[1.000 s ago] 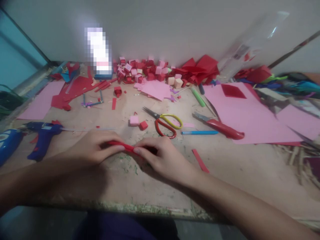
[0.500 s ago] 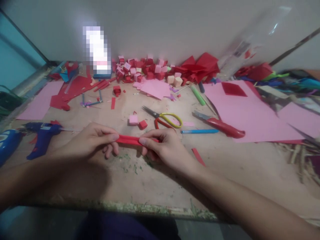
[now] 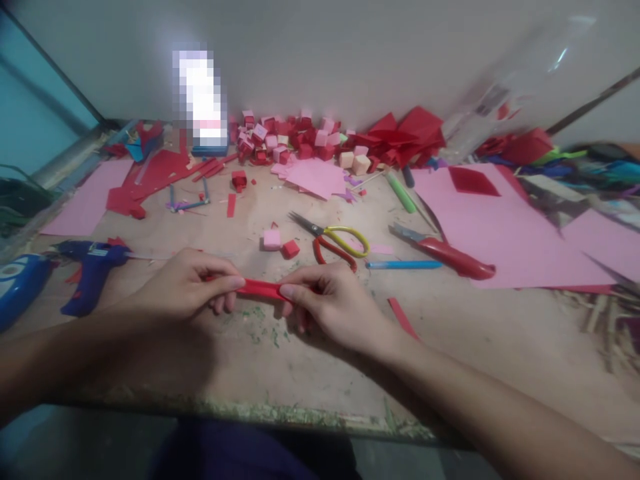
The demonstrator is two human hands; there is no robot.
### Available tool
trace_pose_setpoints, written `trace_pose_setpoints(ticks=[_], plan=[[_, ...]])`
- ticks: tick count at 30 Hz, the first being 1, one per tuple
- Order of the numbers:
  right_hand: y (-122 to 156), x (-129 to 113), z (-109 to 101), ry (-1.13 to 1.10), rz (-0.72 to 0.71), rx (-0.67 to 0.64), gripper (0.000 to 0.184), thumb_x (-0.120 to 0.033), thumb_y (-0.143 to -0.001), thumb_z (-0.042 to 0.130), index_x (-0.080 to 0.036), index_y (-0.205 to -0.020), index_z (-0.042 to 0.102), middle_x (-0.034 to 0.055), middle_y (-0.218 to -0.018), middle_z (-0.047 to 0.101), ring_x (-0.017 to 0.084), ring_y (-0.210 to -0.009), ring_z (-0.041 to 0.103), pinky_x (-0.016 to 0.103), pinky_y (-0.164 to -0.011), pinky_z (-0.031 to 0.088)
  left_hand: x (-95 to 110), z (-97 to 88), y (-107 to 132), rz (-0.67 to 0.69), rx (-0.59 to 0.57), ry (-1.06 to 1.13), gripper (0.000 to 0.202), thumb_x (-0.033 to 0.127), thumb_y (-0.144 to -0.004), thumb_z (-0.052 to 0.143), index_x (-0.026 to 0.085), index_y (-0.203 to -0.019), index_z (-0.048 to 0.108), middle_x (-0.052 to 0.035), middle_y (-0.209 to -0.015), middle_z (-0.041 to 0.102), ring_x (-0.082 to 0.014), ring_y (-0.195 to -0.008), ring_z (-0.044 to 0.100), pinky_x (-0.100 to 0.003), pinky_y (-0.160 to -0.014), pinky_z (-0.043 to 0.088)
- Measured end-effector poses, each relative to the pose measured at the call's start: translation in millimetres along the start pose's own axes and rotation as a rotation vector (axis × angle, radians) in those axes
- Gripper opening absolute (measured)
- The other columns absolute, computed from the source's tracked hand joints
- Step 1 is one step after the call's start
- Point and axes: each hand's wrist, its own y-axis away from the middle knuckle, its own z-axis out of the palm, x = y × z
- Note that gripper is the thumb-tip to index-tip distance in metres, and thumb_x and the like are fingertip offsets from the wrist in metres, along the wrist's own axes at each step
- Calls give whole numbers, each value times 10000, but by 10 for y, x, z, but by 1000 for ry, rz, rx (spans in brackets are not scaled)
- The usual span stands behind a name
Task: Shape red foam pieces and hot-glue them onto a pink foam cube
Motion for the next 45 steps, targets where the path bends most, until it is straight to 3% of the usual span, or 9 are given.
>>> trace_pose_setpoints(ticks=[6,9,12,16,25,30,35,41,45], plan=[[-38,-45,-4,-27,44,-37,255,-338,-927,696,-127,-806,771,65,-635,718,103,-481,583,211,-455,433,-47,-23,12,46,-38,-88,280,252,-974,605,148,-748,734,-2,-611,712,-118,-531,634,-217,-540,507],[-51,-48,-19,-86,70,-43,266,-362,-910,721,-128,-794,772,63,-629,714,95,-478,568,205,-452,419,-108,-24,14,355,75,-392,147,270,-941,689,155,-981,771,-27,-803,780,-153,-685,694,-256,-656,530],[-62,-37,-39,-140,93,-51,298,-400,-886,752,-128,-764,761,68,-629,716,90,-468,554,208,-448,411,-175,-21,12,716,119,-665,295,278,-933,727,165,-1205,710,-59,-1038,789,-195,-892,718,-295,-796,540],[-72,-30,-44,-167,110,-65,299,-414,-854,785,-122,-794,763,70,-631,720,98,-462,566,222,-450,425,-217,-15,8,874,164,-802,146,212,-995,633,159,-1104,713,-62,-1038,781,-187,-903,711,-304,-818,538],[-62,-41,-53,-167,114,-97,285,-387,-879,753,-122,-775,750,71,-646,723,96,-467,566,223,-452,413,-217,-34,20,854,146,-855,175,308,-996,642,164,-1068,711,-72,-1032,769,-199,-911,702,-316,-826,543],[-49,-40,-46,-48,77,-85,264,-386,-929,693,-138,-884,769,63,-668,721,123,-497,579,255,-472,441,-234,-35,16,827,126,-891,173,248,-1032,559,170,-1055,712,-78,-1043,769,-200,-925,693,-329,-849,530],[7,-38,-11,394,-244,103,189,-309,-894,733,-210,-1051,767,70,-938,781,204,-796,692,329,-710,544,-257,-16,-12,802,120,-855,160,215,-1021,563,147,-1023,708,-86,-1029,765,-210,-933,691,-336,-854,532],[-1,48,11,584,-477,59,119,-211,-973,625,-207,-1023,733,61,-962,771,189,-840,693,319,-745,541,-265,5,-42,718,102,-834,186,226,-1027,548,126,-984,699,-90,-989,742,-214,-919,662,-341,-856,524],[-30,103,35,698,-585,79,139,-197,-984,616,-195,-1042,742,79,-990,781,231,-906,687,389,-817,549,-277,12,-67,704,74,-885,200,239,-1029,546,126,-978,703,-90,-995,713,-223,-924,623,-356,-858,508]])
